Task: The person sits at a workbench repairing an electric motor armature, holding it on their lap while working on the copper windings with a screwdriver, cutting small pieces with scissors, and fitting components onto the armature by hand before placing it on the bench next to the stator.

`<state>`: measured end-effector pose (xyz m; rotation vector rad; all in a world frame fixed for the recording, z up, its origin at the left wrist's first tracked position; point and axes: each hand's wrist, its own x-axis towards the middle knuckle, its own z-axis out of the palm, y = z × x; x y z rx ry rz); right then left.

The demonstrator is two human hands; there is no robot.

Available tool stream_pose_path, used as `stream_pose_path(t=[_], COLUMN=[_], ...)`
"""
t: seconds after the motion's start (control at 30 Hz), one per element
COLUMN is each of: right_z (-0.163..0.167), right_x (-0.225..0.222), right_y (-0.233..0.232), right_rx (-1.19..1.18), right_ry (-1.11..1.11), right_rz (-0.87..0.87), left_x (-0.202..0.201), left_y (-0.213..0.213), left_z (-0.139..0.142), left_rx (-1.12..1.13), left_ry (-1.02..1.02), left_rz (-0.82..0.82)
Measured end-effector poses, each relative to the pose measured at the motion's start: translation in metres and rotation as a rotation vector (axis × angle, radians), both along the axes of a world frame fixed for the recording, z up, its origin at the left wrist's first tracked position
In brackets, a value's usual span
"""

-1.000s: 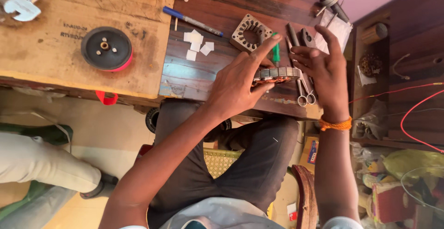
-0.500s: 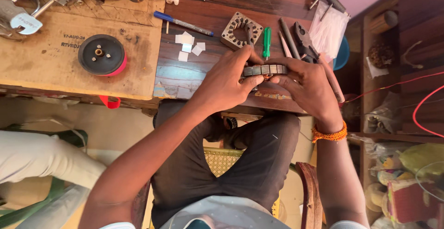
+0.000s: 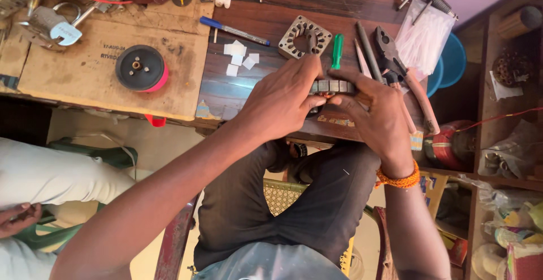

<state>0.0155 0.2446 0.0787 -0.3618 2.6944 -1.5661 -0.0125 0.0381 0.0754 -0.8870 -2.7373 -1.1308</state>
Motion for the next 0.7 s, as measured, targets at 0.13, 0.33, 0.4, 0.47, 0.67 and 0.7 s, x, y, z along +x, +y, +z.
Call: stream_pose_path(t=[0.13, 0.33, 0.4, 0.47, 0.67, 0.7], right_z=[-0.026, -0.080, -0.088, -0.089, -0.079, -0.079], right_x=[0.007, 0.024, 0.023, 0.021, 0.021, 0.021], right_y=[-0.004, -0.029, -0.032, -0.034, -0.049, -0.052], right_rx=[-0.128, -0.186, -0.105, -0.017, -0.096, -0.042], right_ry=[0.194, 0.644, 0.668, 0.693, 0.538, 0.620], right_rz=[-0.048, -0.207, -0.247, -0.283, -0.420, -0.421], left_x=[-0.003, -0.003, -0.003, -0.004, -0.006, -0.007], left_y=[0.000, -0.002, -0.003, -0.003, -0.005, -0.005], left_z=[-0.001, -0.001, -0.002, -0.002, -0.009, -0.011], left_rx=[-0.010, -0.018, -0.014, -0.017, -0.003, 0.012], left_ry=[-0.031, -0.011, 0.009, -0.003, 0.054, 0.081], left_rz=[0.000, -0.005, -0.014, -0.013, -0.037, -0.043])
